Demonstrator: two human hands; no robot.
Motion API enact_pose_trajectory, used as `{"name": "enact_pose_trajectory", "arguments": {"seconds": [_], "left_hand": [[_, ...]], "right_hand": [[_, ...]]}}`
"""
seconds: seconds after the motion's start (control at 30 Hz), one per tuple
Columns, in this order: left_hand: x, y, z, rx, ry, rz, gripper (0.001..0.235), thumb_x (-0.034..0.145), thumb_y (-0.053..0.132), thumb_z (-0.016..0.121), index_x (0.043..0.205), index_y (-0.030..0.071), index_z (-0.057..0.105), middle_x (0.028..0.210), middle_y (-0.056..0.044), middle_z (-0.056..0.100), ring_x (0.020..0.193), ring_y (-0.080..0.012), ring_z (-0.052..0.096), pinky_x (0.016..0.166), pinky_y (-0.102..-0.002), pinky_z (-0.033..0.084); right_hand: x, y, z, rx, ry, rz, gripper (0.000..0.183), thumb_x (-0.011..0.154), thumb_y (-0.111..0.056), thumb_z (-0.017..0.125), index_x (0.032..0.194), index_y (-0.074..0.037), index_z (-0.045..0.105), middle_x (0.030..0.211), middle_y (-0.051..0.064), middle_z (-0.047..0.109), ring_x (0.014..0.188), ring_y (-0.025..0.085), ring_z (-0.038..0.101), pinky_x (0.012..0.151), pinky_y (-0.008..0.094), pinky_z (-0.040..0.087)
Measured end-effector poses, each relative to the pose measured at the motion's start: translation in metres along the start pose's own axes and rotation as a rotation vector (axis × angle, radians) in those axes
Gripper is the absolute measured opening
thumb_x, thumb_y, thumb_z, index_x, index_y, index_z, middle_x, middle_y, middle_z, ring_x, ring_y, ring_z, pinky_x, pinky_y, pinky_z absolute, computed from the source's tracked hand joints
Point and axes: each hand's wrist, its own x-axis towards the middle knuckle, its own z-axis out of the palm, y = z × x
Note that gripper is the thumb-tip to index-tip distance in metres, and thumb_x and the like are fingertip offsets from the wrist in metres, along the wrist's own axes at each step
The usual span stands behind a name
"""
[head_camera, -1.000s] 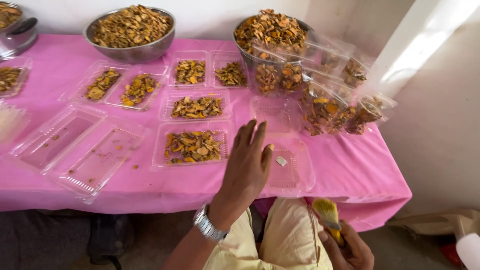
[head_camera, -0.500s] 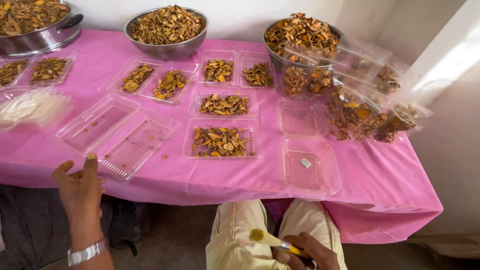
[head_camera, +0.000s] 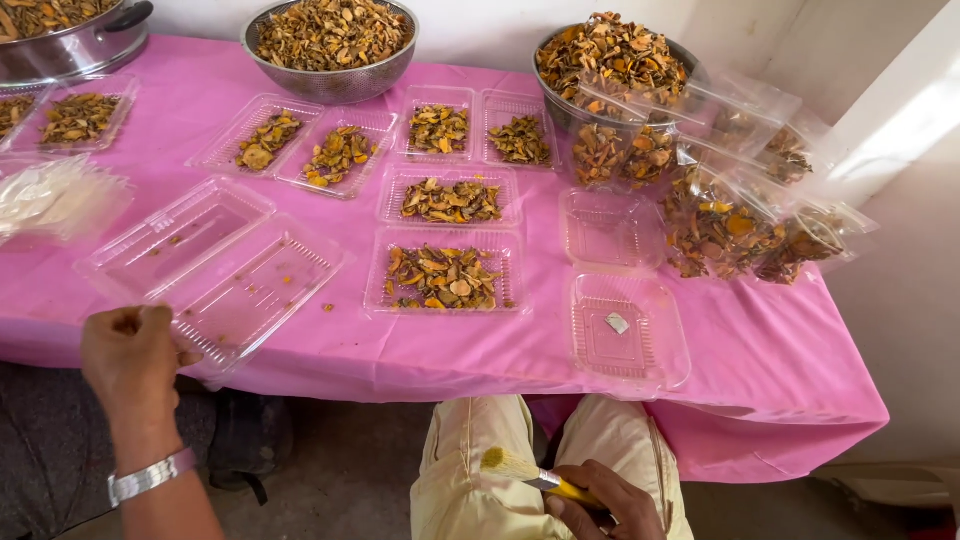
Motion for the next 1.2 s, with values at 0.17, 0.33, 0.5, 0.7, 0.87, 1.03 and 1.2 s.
{"name": "enact_pose_trajectory", "arguments": {"seconds": [0.17, 0.33, 0.5, 0.7, 0.87, 1.03, 1.2], "left_hand": [[-0.018, 0.0, -0.022, -0.245, -0.012, -0.111, 0.013, 0.107, 0.001, 0.059, 0.119, 0.004, 0.055, 0.085, -0.011, 0.065, 0.055, -0.0163, 0.063, 0.046, -0.025, 0.056], [0.004, -0.058, -0.027, -0.214, -0.029, -0.203, 0.022, 0.113, 0.03, 0.066, 0.114, 0.009, 0.059, 0.068, 0.0, 0.038, 0.056, -0.0119, 0.048, 0.057, -0.031, 0.062], [0.012, -0.037, -0.02, -0.327, -0.108, -0.46, 0.046, 0.114, 0.059, 0.058, 0.129, 0.019, 0.041, 0.102, -0.009, 0.057, 0.081, -0.0265, 0.07, 0.053, -0.037, 0.048], [0.047, -0.07, -0.012, -0.24, -0.054, -0.441, 0.038, 0.113, 0.048, 0.067, 0.115, 0.023, 0.039, 0.067, 0.004, 0.029, 0.05, -0.0095, 0.03, 0.045, -0.029, 0.031], [0.056, -0.096, -0.013, -0.403, -0.069, -0.304, 0.027, 0.118, 0.033, 0.062, 0.112, 0.016, 0.042, 0.086, -0.003, 0.047, 0.075, -0.0238, 0.068, 0.065, -0.047, 0.064], [0.026, -0.047, -0.019, -0.315, -0.044, -0.316, 0.033, 0.12, 0.025, 0.058, 0.098, 0.009, 0.04, 0.087, -0.011, 0.054, 0.074, -0.028, 0.073, 0.071, -0.047, 0.07], [0.024, -0.064, -0.015, -0.488, -0.006, -0.233, 0.038, 0.121, 0.018, 0.055, 0.092, 0.011, 0.031, 0.073, -0.012, 0.039, 0.063, -0.03, 0.064, 0.06, -0.051, 0.068]], "right_hand": [[-0.002, 0.011, 0.0, -0.007, -0.019, -0.012, 0.032, 0.083, -0.042, 0.078, 0.098, -0.015, 0.085, 0.072, -0.004, 0.075, 0.056, 0.008, 0.066, 0.053, 0.022, 0.049], [-0.006, 0.023, 0.0, -0.035, -0.081, 0.061, 0.034, 0.083, -0.043, 0.078, 0.102, -0.015, 0.084, 0.081, -0.004, 0.08, 0.065, 0.008, 0.075, 0.059, 0.022, 0.057], [-0.004, 0.024, 0.004, -0.002, -0.109, 0.052, 0.033, 0.083, -0.04, 0.08, 0.103, -0.014, 0.084, 0.079, -0.003, 0.077, 0.061, 0.009, 0.069, 0.056, 0.022, 0.053], [-0.002, 0.027, 0.004, -0.012, -0.144, 0.087, 0.035, 0.084, -0.039, 0.08, 0.108, -0.014, 0.083, 0.086, -0.002, 0.081, 0.067, 0.009, 0.075, 0.06, 0.023, 0.059], [-0.003, 0.031, 0.006, -0.01, -0.179, 0.053, 0.033, 0.085, -0.037, 0.078, 0.109, -0.014, 0.082, 0.088, -0.003, 0.082, 0.068, 0.009, 0.076, 0.061, 0.023, 0.061], [-0.002, 0.041, 0.008, -0.014, -0.17, -0.051, 0.032, 0.086, -0.035, 0.08, 0.109, -0.013, 0.08, 0.092, -0.002, 0.081, 0.073, 0.01, 0.077, 0.064, 0.024, 0.061], [-0.004, 0.048, 0.008, -0.015, -0.174, -0.056, 0.033, 0.085, -0.035, 0.08, 0.11, -0.014, 0.079, 0.092, -0.003, 0.082, 0.07, 0.009, 0.076, 0.061, 0.024, 0.059]]}}
